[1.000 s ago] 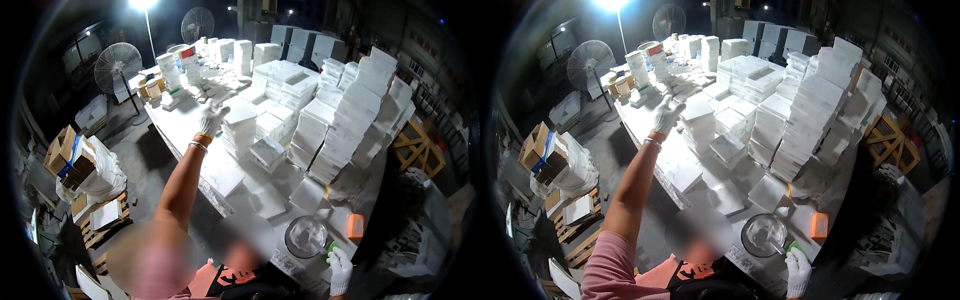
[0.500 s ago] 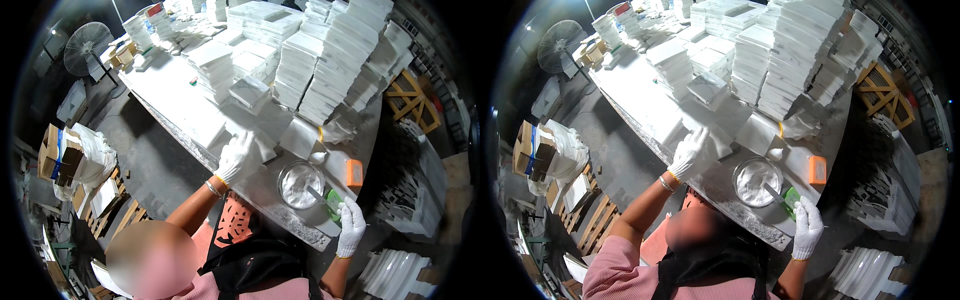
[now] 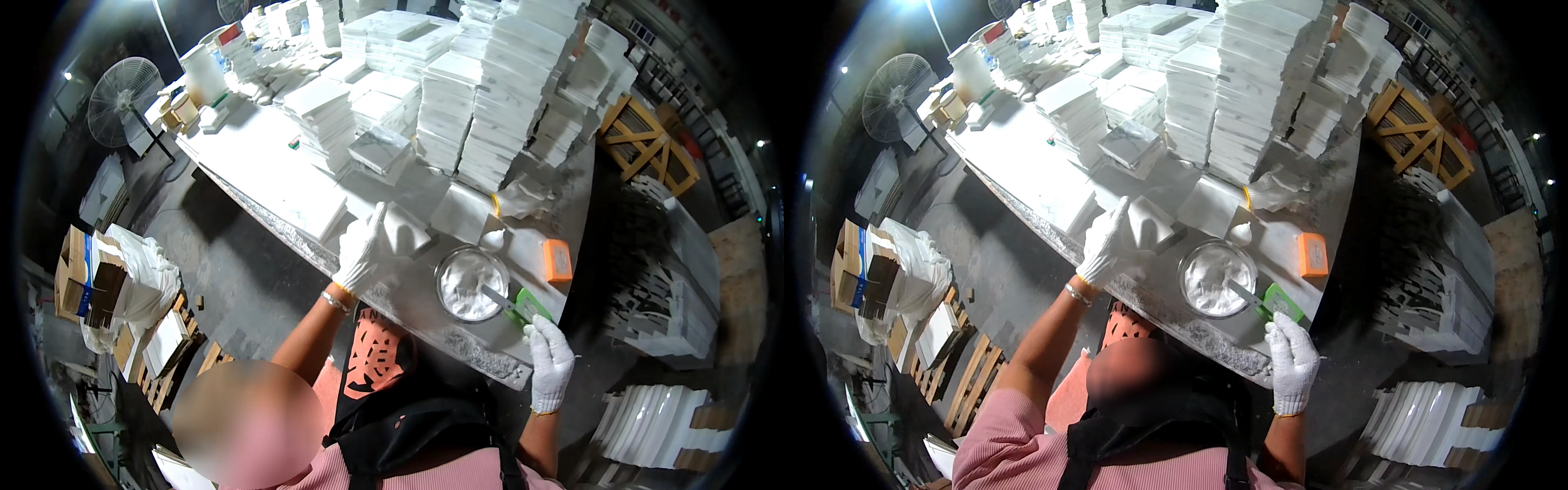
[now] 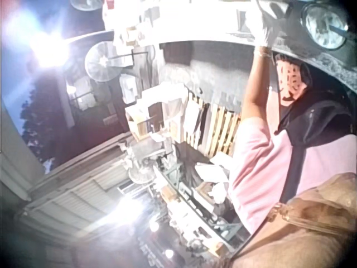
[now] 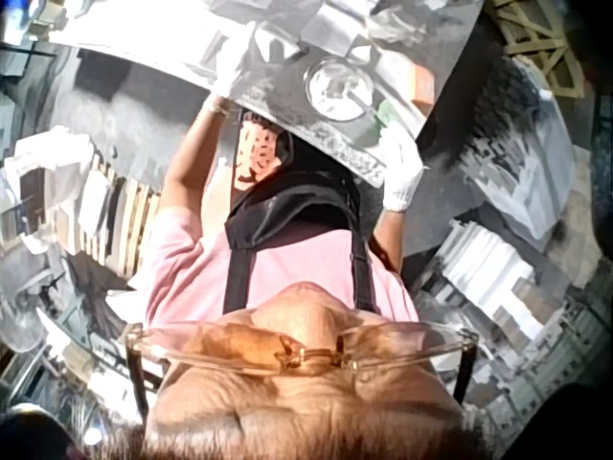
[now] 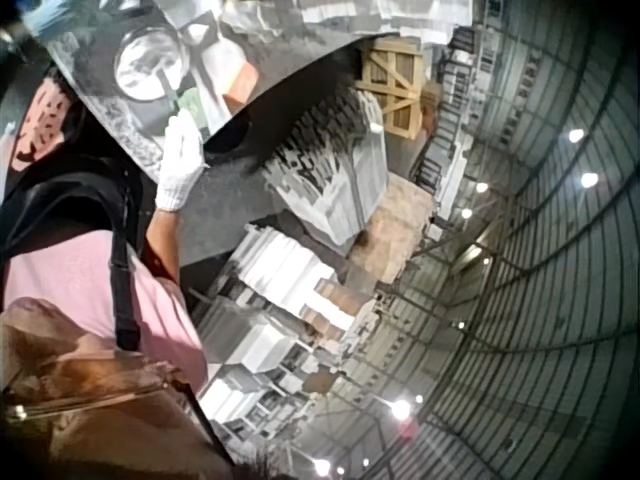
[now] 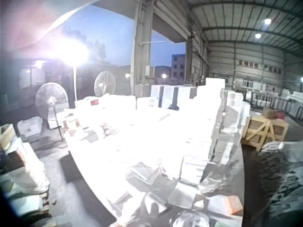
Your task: The person applies a white paste to small white rectangular tiles using a small spatula, then smooths the surface with a green block. The person repeats this process on multiple tiles at a metal workbench.
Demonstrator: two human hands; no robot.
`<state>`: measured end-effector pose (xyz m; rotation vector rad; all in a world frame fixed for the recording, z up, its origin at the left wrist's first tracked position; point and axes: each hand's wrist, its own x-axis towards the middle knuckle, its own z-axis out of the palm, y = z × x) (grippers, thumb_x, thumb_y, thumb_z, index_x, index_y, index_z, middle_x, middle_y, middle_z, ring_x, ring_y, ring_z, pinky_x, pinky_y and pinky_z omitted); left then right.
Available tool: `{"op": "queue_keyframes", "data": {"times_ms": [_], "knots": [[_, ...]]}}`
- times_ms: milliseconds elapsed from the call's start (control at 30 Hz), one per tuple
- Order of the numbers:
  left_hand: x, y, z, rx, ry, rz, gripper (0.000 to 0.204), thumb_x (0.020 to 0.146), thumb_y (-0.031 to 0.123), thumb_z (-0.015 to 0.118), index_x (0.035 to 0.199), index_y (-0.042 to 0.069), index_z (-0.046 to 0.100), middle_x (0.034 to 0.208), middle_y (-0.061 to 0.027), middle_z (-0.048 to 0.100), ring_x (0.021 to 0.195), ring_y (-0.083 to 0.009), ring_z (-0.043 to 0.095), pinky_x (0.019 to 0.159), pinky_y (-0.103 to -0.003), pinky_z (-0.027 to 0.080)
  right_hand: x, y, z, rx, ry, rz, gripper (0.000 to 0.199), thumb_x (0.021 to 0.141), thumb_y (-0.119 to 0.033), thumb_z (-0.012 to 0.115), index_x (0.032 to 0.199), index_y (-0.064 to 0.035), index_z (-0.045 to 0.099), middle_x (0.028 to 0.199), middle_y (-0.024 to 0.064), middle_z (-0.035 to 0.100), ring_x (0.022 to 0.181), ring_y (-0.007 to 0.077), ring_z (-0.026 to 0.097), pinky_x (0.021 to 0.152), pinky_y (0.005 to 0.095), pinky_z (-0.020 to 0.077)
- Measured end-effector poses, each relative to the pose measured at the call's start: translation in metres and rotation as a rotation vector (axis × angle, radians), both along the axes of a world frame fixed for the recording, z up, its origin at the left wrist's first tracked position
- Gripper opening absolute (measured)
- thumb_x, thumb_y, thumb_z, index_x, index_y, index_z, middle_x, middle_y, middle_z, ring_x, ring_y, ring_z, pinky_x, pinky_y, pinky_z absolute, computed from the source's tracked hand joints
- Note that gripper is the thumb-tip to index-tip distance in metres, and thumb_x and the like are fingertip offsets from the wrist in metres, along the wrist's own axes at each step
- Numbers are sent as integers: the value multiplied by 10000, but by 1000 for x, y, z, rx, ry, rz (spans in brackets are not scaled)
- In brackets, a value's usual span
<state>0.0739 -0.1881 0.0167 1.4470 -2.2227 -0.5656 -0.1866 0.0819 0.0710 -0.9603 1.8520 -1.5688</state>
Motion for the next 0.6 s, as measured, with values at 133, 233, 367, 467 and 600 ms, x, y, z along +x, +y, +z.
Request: {"op": "queue_keyframes", "data": {"times_ms": [133,233,367,467,600], "knots": [[-17,63,35,72,307,-40,1194,605,429,937,1534,-40,352,1399,-264,512,1314,-399,509,1089,-467,444,23,-6,16,110,-95,102,353,1023,-178,607,1304,31,645,1082,110,731,914,134,689,786,236,531],[-29,108,32,9,415,-231,1213,570,414,963,1531,-32,371,1448,-243,490,1348,-397,475,1133,-474,399,17,-19,2,59,-68,209,348,1053,-207,568,1290,33,656,1113,112,731,971,169,686,844,277,527],[-60,144,67,175,311,-423,1225,540,419,969,1516,-37,388,1457,-249,490,1342,-431,470,1124,-508,382,4,-6,-14,75,-335,216,353,1068,-179,521,1271,84,640,1150,169,718,1055,234,667,950,323,505],[-71,164,59,69,320,-534,1251,523,435,967,1517,-40,375,1448,-254,497,1340,-448,468,1112,-525,379,-6,12,-29,198,-274,176,257,994,-92,600,1203,3,716,1136,198,720,1062,299,680,962,359,514],[-76,176,35,2,441,-575,1203,616,406,949,1552,-25,327,1473,-246,490,1375,-430,458,1146,-503,368,-12,27,-36,153,-282,127,233,940,-60,640,1141,-4,746,1093,161,731,1019,254,682,951,352,513]]}}
